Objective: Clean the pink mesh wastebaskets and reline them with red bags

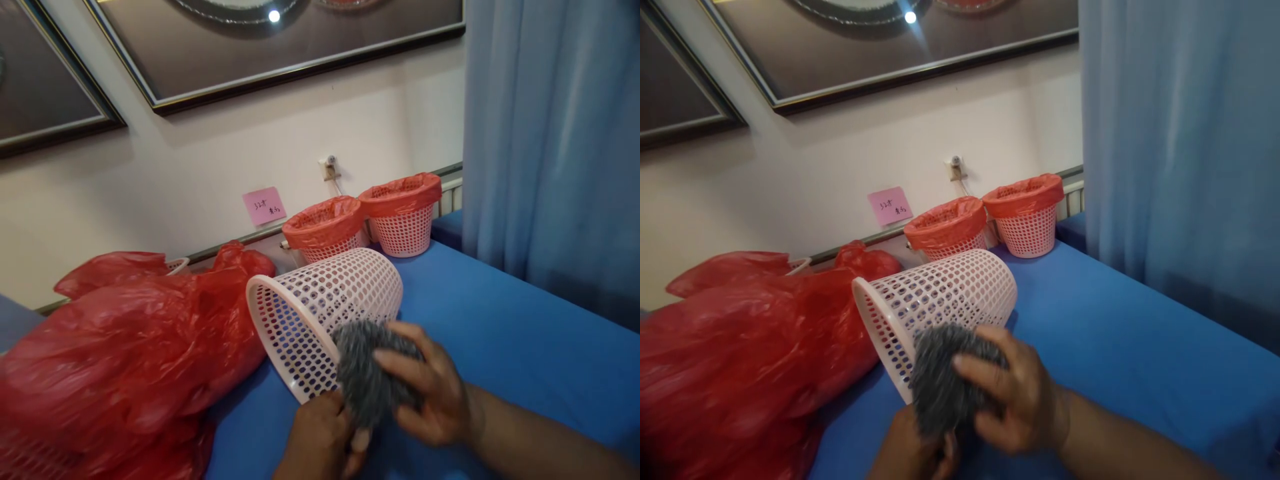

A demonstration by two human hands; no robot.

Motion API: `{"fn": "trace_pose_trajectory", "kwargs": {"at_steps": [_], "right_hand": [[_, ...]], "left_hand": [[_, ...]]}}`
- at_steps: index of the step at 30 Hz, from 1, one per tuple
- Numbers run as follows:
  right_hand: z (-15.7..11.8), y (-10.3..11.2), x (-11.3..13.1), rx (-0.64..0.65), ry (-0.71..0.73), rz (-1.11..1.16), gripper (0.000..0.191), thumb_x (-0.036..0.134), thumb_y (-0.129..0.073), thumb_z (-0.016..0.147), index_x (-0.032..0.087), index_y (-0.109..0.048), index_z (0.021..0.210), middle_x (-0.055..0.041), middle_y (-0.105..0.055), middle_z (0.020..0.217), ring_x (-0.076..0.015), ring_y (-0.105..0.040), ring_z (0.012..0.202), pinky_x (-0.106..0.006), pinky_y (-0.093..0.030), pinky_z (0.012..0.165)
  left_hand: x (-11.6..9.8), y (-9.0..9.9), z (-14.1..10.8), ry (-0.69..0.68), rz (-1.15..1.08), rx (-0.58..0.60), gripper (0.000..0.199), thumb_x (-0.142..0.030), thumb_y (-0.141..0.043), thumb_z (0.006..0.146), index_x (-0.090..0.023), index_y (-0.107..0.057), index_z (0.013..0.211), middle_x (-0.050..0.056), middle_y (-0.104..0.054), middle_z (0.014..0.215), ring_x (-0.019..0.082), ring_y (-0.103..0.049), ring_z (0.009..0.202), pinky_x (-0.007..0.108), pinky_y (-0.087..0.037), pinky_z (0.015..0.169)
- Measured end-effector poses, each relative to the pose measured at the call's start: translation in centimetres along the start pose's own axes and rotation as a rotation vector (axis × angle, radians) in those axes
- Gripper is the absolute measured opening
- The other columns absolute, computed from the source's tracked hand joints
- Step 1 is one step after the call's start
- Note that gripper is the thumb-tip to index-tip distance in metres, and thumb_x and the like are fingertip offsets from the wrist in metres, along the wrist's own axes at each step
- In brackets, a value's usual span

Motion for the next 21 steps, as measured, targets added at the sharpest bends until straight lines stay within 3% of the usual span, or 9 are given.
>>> {"fn": "trace_pose_trajectory", "kwargs": {"at_steps": [5,7,9,11,13,15,17,21], "right_hand": [[0.9,1.2,-7.8,-0.041,-0.755,-0.305,0.049,0.028,-0.057,0.088,0.022,-0.064,0.136,-0.0129,-0.065,0.125,-0.0312,-0.07,0.111,-0.05,-0.058,0.099],[1.0,1.9,-9.7,-0.03,-0.91,-0.36,0.049,0.031,-0.059,0.087,0.021,-0.066,0.135,-0.0125,-0.067,0.118,-0.0316,-0.072,0.104,-0.053,-0.059,0.097],[1.2,2.2,-9.4,-0.07,-0.829,-0.324,0.049,0.031,-0.06,0.087,0.023,-0.066,0.135,-0.0112,-0.067,0.12,-0.0307,-0.071,0.108,-0.051,-0.058,0.1],[1.2,2.1,-7.1,-0.086,-0.559,-0.216,0.052,0.025,-0.06,0.087,0.026,-0.063,0.138,-0.0105,-0.063,0.129,-0.0286,-0.068,0.118,-0.047,-0.057,0.103],[1.3,1.8,-4.1,-0.024,-0.249,-0.09,0.059,0.019,-0.059,0.084,0.028,-0.058,0.143,-0.0106,-0.055,0.14,-0.0264,-0.065,0.123,-0.041,-0.058,0.101],[1.3,1.8,-1.6,0.058,-0.027,-0.001,0.065,0.017,-0.058,0.081,0.026,-0.055,0.145,-0.0113,-0.049,0.145,-0.0246,-0.066,0.12,-0.037,-0.061,0.094],[1.4,2.0,-0.4,0.109,0.069,0.039,0.065,0.017,-0.057,0.078,0.023,-0.056,0.143,-0.012,-0.047,0.145,-0.0228,-0.068,0.112,-0.034,-0.062,0.087],[1.8,2.4,-0.8,0.177,0.074,0.063,0.06,0.017,-0.055,0.076,0.021,-0.059,0.136,-0.0127,-0.051,0.139,-0.02,-0.069,0.098,-0.033,-0.062,0.079]], "left_hand": [[0.5,-1.0,-0.5,0.155,0.004,0.092,0.015,-0.012,-0.065,0.068,-0.023,-0.06,0.076,0.003,-0.068,0.081,0.017,-0.062,0.063,0.027,-0.044,0.057],[0.5,-1.3,-0.5,0.18,-0.02,0.164,0.013,-0.014,-0.067,0.067,-0.022,-0.061,0.075,0.004,-0.069,0.083,0.018,-0.063,0.066,0.028,-0.044,0.059],[0.5,-1.5,-0.4,0.216,-0.037,0.222,0.012,-0.014,-0.067,0.067,-0.021,-0.064,0.076,0.006,-0.07,0.086,0.02,-0.065,0.071,0.029,-0.046,0.063],[0.3,-1.3,-0.1,0.269,-0.04,0.257,0.017,-0.013,-0.067,0.066,-0.021,-0.068,0.081,0.007,-0.072,0.088,0.022,-0.068,0.076,0.03,-0.047,0.066],[0.0,-0.9,0.2,0.327,-0.045,0.281,0.022,-0.013,-0.066,0.065,-0.021,-0.071,0.084,0.008,-0.074,0.09,0.024,-0.069,0.079,0.031,-0.048,0.068],[-0.3,-0.2,0.7,0.368,-0.064,0.283,0.021,-0.012,-0.065,0.064,-0.021,-0.07,0.082,0.008,-0.074,0.091,0.025,-0.07,0.08,0.031,-0.048,0.068],[-0.5,0.4,1.1,0.395,-0.115,0.255,0.018,-0.012,-0.065,0.064,-0.021,-0.068,0.08,0.006,-0.074,0.089,0.024,-0.069,0.078,0.031,-0.048,0.067],[0.1,0.8,0.7,0.458,-0.305,0.161,0.023,-0.023,-0.075,0.068,-0.02,-0.069,0.09,0.004,-0.074,0.085,0.023,-0.068,0.073,0.032,-0.052,0.067]]}}
Point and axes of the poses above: each hand's wrist, its own z-axis towards the middle knuckle, its own y-axis out of the back of the hand, x = y × z, the point moved 1 cm from there along z, towards the middle knuckle
